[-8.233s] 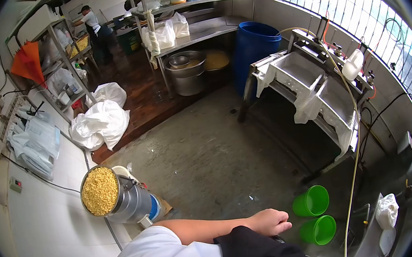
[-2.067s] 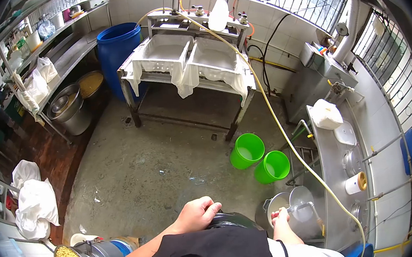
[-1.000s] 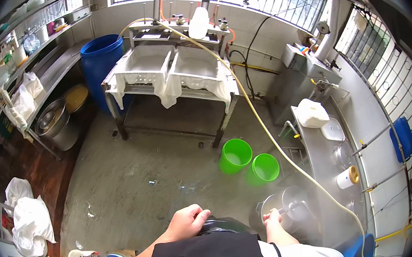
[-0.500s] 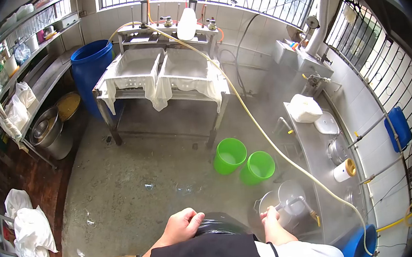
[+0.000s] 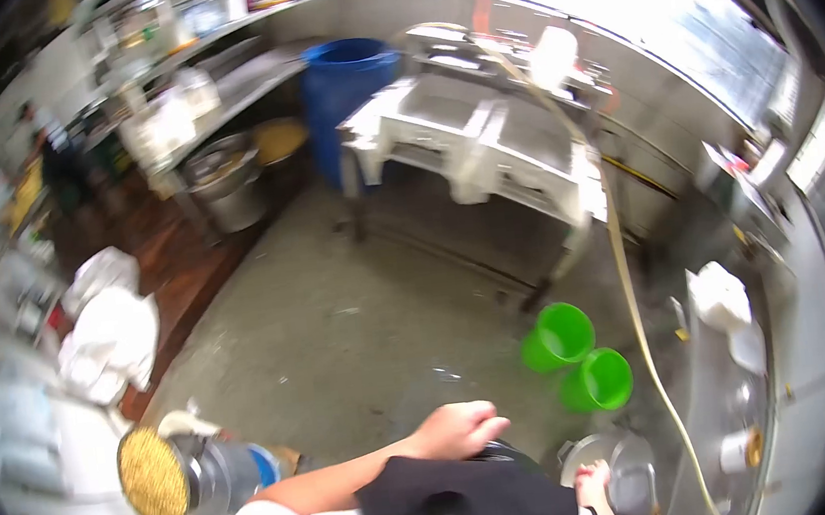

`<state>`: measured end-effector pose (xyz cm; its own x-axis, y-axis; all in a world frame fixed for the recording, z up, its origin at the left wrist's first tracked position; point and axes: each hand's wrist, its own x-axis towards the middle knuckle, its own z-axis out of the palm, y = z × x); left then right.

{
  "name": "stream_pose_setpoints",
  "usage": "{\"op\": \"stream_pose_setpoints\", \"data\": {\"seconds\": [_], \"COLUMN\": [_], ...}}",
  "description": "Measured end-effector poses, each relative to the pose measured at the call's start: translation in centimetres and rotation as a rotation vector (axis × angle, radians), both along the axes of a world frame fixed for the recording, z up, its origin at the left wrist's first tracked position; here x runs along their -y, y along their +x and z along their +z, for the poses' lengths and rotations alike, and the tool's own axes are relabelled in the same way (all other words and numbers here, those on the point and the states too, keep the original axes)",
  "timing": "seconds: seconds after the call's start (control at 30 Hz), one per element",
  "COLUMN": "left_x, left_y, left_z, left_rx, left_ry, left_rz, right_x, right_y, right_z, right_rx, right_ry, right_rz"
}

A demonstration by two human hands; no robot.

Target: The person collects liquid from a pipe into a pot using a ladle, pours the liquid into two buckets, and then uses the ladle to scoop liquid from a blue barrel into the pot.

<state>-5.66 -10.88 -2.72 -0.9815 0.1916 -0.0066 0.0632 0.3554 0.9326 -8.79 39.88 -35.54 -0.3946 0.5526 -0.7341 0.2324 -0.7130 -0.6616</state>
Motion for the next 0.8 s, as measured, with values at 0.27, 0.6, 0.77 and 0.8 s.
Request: {"op": "stream_pose_setpoints", "data": {"seconds": [0.27,0.6,0.77,0.8], "left_x": [0.9,1.2,1.3,1.3], "left_y": [0.5,0.9,1.2,1.2], "left_z": [0.3,0.2,0.1,0.0], "left_rx": [-0.005,0.033,0.034,0.034], "left_ry": [0.033,0.04,0.024,0.025], "left_rz": [-0.025,-0.013,-0.001,-0.003], "right_x": [1.6,1.8,0.9,0.8], "right_y": [1.8,0.3,0.5,0.7], "right_z": [3.8,2.0,2.2,2.1], "right_rx": [0.131,0.112,0.103,0.102], "right_ry": [-0.094,-0.081,-0.069,-0.07], "right_rz": [0.512,0.641,0.655,0.655]}}
